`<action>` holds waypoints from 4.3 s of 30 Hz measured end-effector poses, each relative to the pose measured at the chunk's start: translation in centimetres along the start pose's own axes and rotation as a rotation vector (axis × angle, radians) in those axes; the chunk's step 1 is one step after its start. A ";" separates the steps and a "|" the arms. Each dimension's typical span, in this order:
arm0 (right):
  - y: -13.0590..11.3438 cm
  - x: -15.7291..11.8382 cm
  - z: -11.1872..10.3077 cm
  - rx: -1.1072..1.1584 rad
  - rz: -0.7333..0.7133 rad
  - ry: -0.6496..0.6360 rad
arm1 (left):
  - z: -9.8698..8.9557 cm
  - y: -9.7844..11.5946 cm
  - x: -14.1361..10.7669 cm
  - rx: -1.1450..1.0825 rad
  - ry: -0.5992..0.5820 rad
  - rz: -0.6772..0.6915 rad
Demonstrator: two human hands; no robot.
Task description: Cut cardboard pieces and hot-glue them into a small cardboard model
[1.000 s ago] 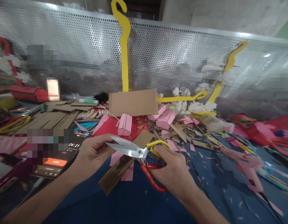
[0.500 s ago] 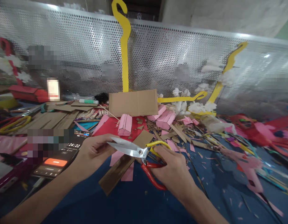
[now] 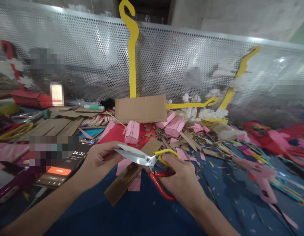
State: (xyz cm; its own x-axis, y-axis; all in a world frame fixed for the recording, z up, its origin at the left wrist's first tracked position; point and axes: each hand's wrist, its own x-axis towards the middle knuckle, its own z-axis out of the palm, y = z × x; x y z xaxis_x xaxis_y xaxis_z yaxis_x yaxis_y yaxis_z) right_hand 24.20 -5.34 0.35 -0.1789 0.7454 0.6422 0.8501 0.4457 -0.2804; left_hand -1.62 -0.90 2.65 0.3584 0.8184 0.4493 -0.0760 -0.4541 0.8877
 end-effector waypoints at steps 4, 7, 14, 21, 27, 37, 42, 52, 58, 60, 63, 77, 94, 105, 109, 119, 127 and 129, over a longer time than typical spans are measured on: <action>0.2 0.0 0.0 0.011 0.003 -0.017 | 0.0 -0.1 -0.1 0.002 -0.001 -0.002; 0.3 0.1 0.1 0.016 0.007 -0.008 | 0.0 -0.3 -0.1 0.020 -0.013 -0.018; 0.5 1.0 0.2 0.032 0.141 -0.034 | 0.1 -0.6 0.2 -0.105 0.094 -0.073; 0.4 1.1 -0.2 0.007 0.138 -0.096 | 0.2 -0.4 0.3 -0.184 0.085 -0.081; 0.5 1.2 0.1 0.010 0.193 -0.145 | 0.2 -0.9 0.3 -0.164 0.069 -0.111; 0.3 0.8 0.1 0.067 0.142 -0.207 | 0.0 -1.5 -0.2 -0.073 0.031 -0.112; 0.1 0.7 0.1 0.066 0.047 -0.169 | 0.0 -1.5 -0.2 -0.028 0.007 -0.066; -0.6 0.6 0.1 0.052 0.011 -0.138 | 0.2 -0.7 -0.1 -0.035 -0.025 -0.046; -0.5 0.5 0.1 0.060 -0.005 -0.119 | 0.2 -0.7 0.0 -0.015 -0.035 -0.030; -0.5 0.4 0.1 0.068 -0.018 -0.104 | 0.3 -0.6 -0.1 -0.020 -0.033 -0.037; -0.4 0.4 0.2 0.071 -0.030 -0.088 | 0.3 -0.6 -0.2 -0.038 -0.029 -0.063; 0.1 0.5 0.6 0.022 0.013 -0.065 | 0.2 -1.0 -0.2 0.023 -0.008 -0.052; 1.5 0.8 0.8 0.008 0.065 -0.217 | 0.2 -1.7 0.2 -0.010 0.066 -0.210; -1.7 1.0 2.2 0.735 0.349 -0.231 | 1.1 0.2 -1.0 0.722 -0.219 -0.063; -1.0 1.4 1.9 1.040 0.578 -0.137 | 0.8 0.1 -2.0 0.912 -0.372 -0.118; -0.9 1.5 1.3 1.282 0.657 -0.058 | 0.9 -1.0 -2.0 0.754 -0.192 -0.169; -1.5 1.3 1.0 1.249 0.509 -0.194 | 0.9 -0.9 -1.5 0.686 -0.175 -0.105; -1.8 1.2 0.6 1.169 0.415 -0.294 | 0.9 -1.1 -1.6 0.658 -0.166 -0.096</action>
State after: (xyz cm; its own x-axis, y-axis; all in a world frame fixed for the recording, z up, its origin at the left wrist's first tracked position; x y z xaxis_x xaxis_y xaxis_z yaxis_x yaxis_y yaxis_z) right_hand 22.14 -4.99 1.20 -0.2355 0.9475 0.2162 -0.0456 0.2114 -0.9763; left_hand -1.27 -2.02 0.86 0.4774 0.8245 0.3039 0.5255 -0.5450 0.6533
